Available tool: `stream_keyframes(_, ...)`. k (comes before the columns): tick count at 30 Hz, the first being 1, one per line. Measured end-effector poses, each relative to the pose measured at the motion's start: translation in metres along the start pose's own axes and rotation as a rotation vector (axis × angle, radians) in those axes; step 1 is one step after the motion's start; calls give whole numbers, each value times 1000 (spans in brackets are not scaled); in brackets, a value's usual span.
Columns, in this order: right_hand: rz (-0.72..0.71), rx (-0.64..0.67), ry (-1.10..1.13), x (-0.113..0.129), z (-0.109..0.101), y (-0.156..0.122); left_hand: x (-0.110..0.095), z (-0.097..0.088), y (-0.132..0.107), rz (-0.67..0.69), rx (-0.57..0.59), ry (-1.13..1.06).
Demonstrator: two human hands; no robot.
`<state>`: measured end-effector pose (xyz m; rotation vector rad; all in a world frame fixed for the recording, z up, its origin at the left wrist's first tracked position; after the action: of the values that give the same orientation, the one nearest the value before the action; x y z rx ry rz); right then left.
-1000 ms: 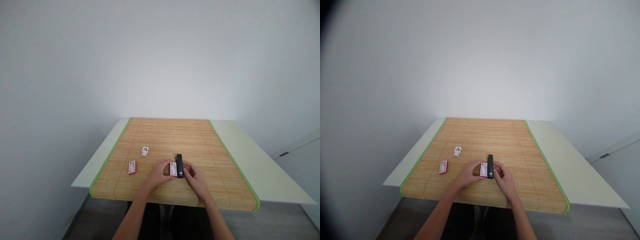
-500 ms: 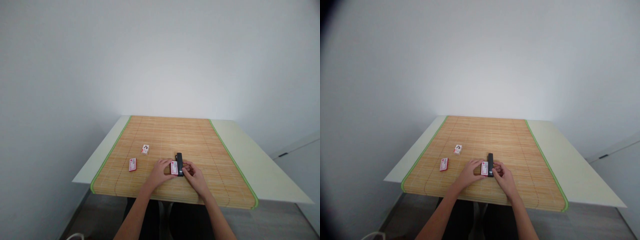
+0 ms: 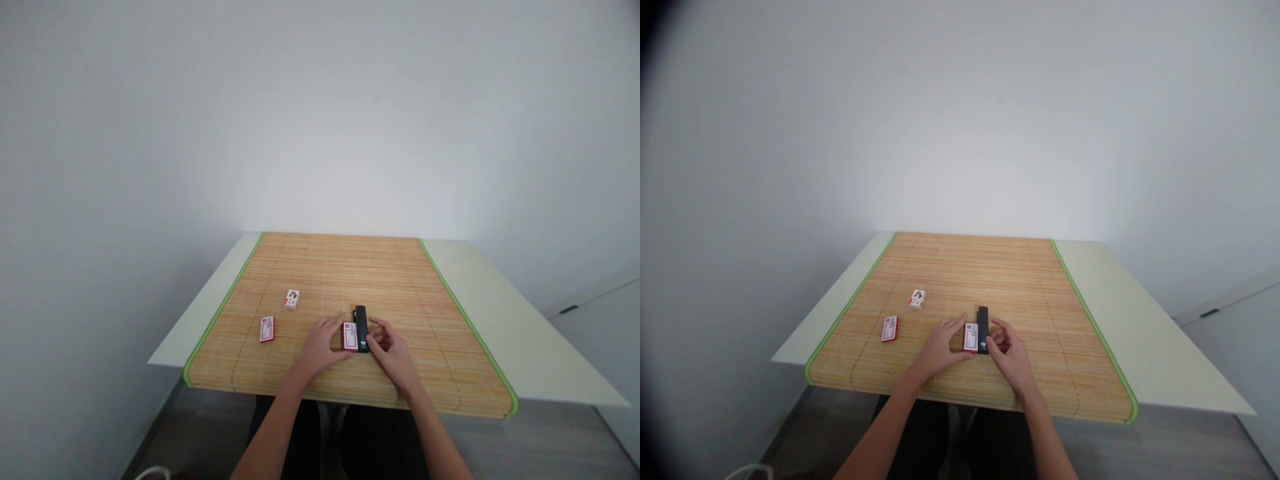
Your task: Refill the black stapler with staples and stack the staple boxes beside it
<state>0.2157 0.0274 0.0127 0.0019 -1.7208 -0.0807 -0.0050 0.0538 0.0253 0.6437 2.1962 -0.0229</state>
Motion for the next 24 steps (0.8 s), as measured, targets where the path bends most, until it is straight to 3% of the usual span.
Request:
stream_keyframes(3, 10, -82, 49, -2, -4, 1, -5, -9, -10, -13, -21, -27)
stream_keyframes(6, 14, -117, 95, -7, -6, 2, 7, -45, -30, -52, -125, 19)
stream_keyframes(10, 4, -100, 106, -9, -6, 2, 58, -123, -65, -178, -298, 258)
stream_keyframes(12, 2, -92, 105, -7, -5, 2, 88, -153, -81, -252, -296, 309)
stream_keyframes(14, -1, -76, 103, -3, -5, 1, 110, -169, -92, -301, -220, 293)
stream_keyframes(16, -7, -56, 101, 0, -4, 1, 121, -173, -99, -330, -152, 262)
stream_keyframes(19, -8, -45, 90, 1, -3, 1, 118, -165, -96, -326, -136, 219)
stream_keyframes(24, -11, -28, 53, -4, -1, 2, 65, -128, -59, -204, -207, 75)
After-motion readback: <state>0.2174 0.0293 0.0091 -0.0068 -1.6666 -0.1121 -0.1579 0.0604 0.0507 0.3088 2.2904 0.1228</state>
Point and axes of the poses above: each hand's wrist, its own y-axis towards the middle knuckle, its own z-axis out of the palm, x = y × z, the point moved 3 cm from there along y, towards the middle knuckle, and after that the axes turned 1 degree about z, right-handed, at the moved point
